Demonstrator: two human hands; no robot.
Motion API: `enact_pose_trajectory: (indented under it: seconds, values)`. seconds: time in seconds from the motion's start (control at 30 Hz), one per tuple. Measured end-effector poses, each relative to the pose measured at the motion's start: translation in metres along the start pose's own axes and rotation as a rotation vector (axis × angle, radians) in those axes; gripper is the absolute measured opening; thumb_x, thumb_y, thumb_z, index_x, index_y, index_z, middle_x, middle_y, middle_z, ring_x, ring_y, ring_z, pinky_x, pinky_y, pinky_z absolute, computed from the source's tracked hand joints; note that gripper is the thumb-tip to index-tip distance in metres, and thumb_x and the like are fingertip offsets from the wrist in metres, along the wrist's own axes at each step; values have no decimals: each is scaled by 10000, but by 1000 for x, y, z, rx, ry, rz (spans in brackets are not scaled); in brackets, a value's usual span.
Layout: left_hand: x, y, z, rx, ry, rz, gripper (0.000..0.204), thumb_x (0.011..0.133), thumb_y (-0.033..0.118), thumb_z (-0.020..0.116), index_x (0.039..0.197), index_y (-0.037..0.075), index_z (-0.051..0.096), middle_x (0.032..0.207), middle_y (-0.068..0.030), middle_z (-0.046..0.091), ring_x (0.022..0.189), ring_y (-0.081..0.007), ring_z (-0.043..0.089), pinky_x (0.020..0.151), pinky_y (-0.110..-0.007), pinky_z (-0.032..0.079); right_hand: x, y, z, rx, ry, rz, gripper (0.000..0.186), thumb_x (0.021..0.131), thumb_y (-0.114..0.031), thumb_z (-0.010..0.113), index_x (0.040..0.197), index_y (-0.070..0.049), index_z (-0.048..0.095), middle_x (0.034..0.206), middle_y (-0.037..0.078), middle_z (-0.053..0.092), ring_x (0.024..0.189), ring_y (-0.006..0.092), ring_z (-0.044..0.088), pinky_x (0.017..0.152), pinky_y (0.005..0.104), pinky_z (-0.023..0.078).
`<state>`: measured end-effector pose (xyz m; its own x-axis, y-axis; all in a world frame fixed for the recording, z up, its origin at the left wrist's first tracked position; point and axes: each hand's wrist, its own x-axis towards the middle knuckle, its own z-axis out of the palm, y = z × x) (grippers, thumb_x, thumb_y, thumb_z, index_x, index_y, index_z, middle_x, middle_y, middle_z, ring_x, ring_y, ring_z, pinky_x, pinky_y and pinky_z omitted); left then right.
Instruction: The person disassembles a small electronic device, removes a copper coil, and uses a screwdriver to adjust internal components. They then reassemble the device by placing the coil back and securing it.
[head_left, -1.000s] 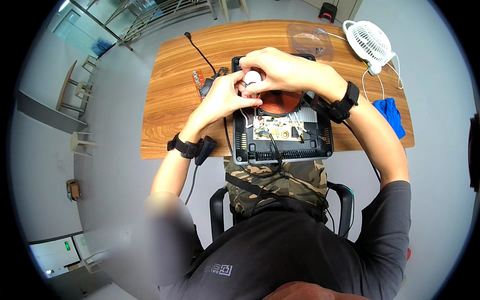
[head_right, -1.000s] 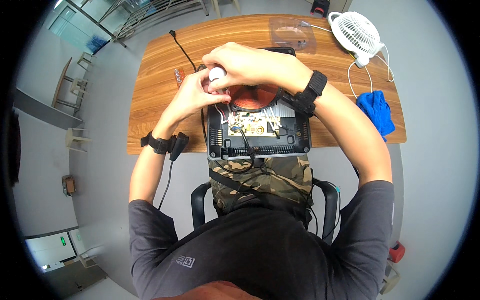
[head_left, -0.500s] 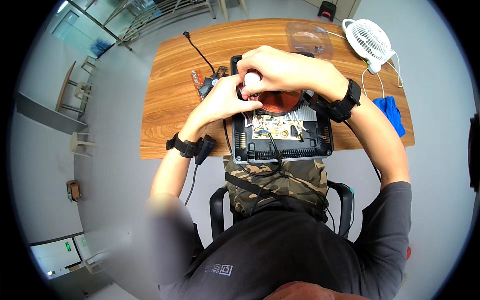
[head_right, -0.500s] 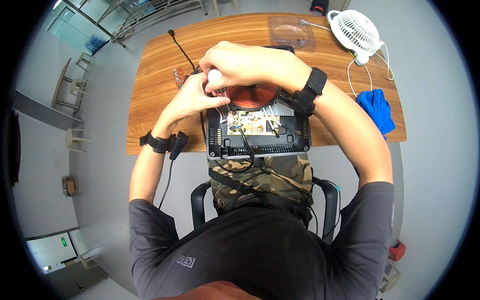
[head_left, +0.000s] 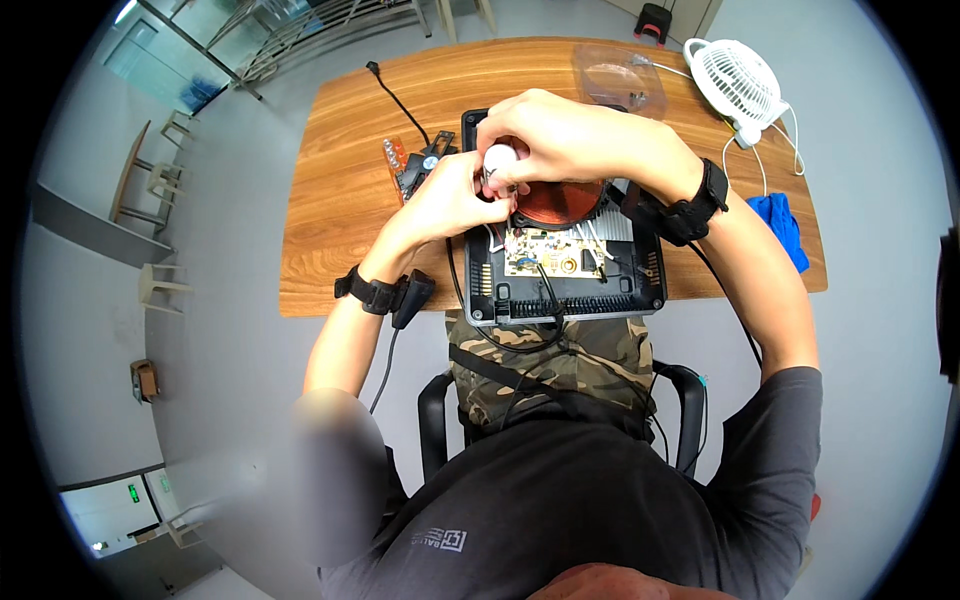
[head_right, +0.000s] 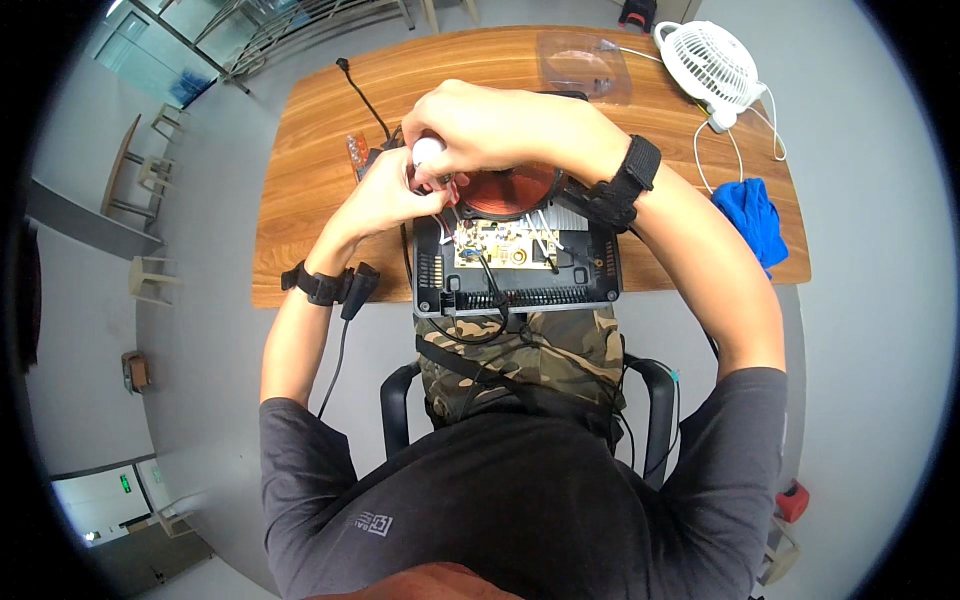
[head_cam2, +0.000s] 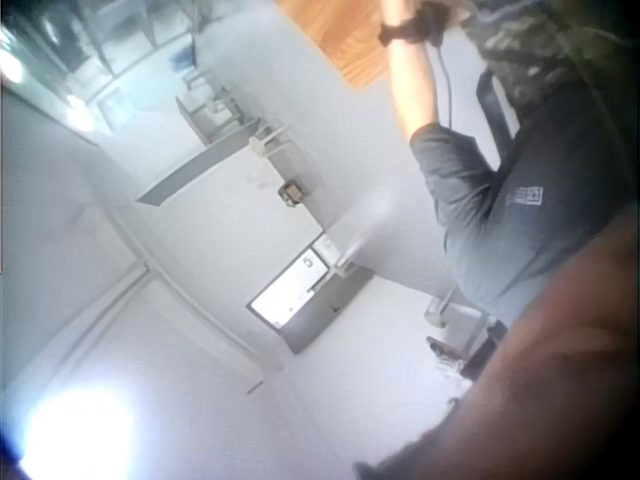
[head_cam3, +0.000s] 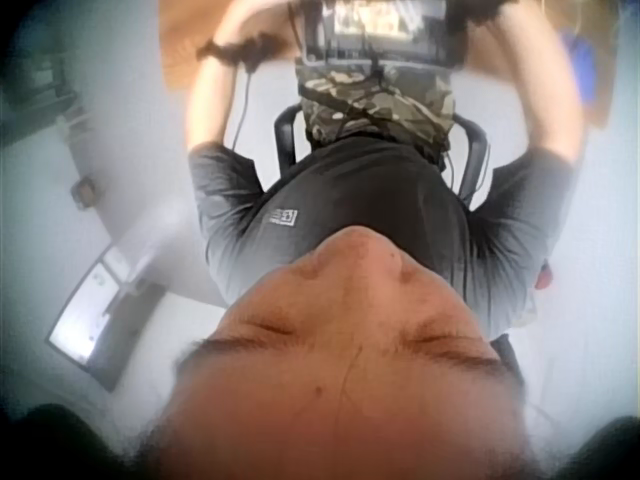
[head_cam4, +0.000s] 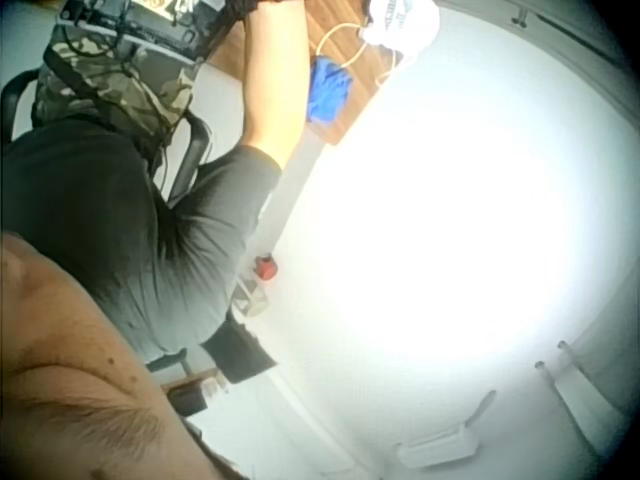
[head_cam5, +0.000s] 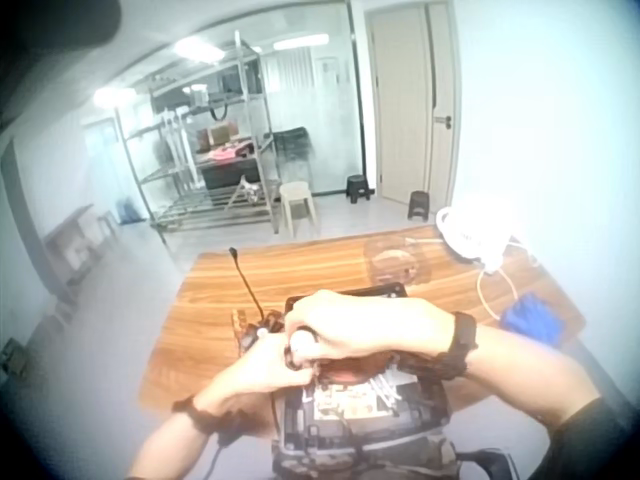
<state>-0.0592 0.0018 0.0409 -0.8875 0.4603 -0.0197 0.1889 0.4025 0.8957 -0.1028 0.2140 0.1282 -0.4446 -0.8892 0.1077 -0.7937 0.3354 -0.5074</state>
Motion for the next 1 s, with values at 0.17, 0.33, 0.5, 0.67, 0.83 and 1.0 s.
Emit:
enact_pose_trajectory:
  seconds: [0.17,0.33,0.5,0.67,0.83,1.0]
  values:
    - [-2,5,4,178,148,77,458,779,181,927,1127,-25,711,993,-69,772,915,-114,710,830,-309,578,2,5,2,20,0,109,387,878,-335,781,919,39,687,855,197,667,862,367,679,758,436,522]
    - [-3,8,-2,89,89,52,358,791,144,878,1064,-25,720,878,-39,737,806,-80,651,758,-290,559,4,0,6,-24,11,87,380,898,-335,761,948,35,695,894,188,679,900,365,682,794,431,530]
    - [-6,0,0,-21,72,58,282,782,157,844,953,-18,705,749,-1,671,716,-38,554,652,-262,495,0,3,7,64,43,-101,356,913,-306,751,1063,15,711,1016,174,693,1016,361,668,914,435,523]
    - [-1,-4,-4,91,2,17,293,828,129,843,1034,-26,703,978,-71,768,906,-113,696,842,-303,572,9,5,6,-21,23,-39,372,859,-287,756,1031,42,733,905,231,730,880,402,719,788,446,579]
    - [-1,-2,-1,93,75,15,370,818,177,901,1091,-19,744,978,-79,778,908,-96,692,821,-297,576,7,3,5,-15,25,76,459,856,-366,803,836,70,661,757,216,639,744,379,649,686,432,491]
    - [0,4,0,52,5,37,258,821,142,849,1016,-3,761,874,-60,781,838,-84,697,784,-290,579,1,-5,0,-29,-6,94,434,864,-361,795,937,54,689,883,204,680,863,373,669,771,427,519]
